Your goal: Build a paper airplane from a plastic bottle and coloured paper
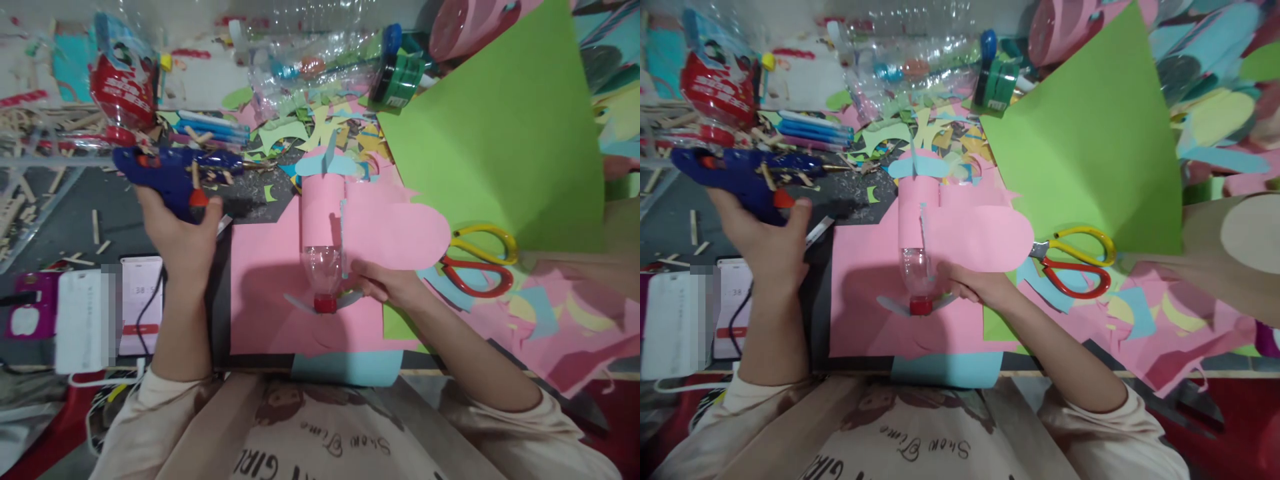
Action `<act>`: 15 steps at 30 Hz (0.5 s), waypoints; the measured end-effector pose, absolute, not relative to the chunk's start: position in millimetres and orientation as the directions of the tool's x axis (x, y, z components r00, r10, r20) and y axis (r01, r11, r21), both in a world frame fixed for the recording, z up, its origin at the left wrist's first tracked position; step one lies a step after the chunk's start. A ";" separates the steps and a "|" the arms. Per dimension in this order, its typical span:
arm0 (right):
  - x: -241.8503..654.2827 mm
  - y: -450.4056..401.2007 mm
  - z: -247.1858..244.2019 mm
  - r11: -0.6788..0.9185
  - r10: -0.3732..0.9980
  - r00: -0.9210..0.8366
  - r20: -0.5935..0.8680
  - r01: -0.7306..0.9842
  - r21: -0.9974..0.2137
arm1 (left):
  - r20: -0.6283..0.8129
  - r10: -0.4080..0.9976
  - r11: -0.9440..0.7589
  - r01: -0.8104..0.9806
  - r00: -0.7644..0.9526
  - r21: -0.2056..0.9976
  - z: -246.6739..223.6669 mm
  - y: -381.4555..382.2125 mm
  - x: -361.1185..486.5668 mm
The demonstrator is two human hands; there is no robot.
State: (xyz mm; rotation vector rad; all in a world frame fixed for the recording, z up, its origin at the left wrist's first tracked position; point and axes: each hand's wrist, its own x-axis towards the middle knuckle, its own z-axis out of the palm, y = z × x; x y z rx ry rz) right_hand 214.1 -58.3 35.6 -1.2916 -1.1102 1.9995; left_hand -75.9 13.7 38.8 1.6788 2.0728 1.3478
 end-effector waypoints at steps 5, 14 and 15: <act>215.7 -55.5 40.1 -0.535 0.787 -0.385 -0.481 -0.038 -0.844 | 0.224 0.857 0.268 0.773 -0.464 0.575 51.7 19.5 -116.5; 214.0 -51.3 44.2 -0.453 0.871 -0.299 -0.389 -0.188 -0.871 | 0.106 0.883 0.373 0.821 -0.457 0.432 63.8 11.7 -115.6; 213.9 -51.5 44.2 -0.445 0.878 -0.288 -0.383 -0.198 -0.873 | 0.143 0.891 0.332 0.834 -0.430 0.440 66.3 9.9 -112.2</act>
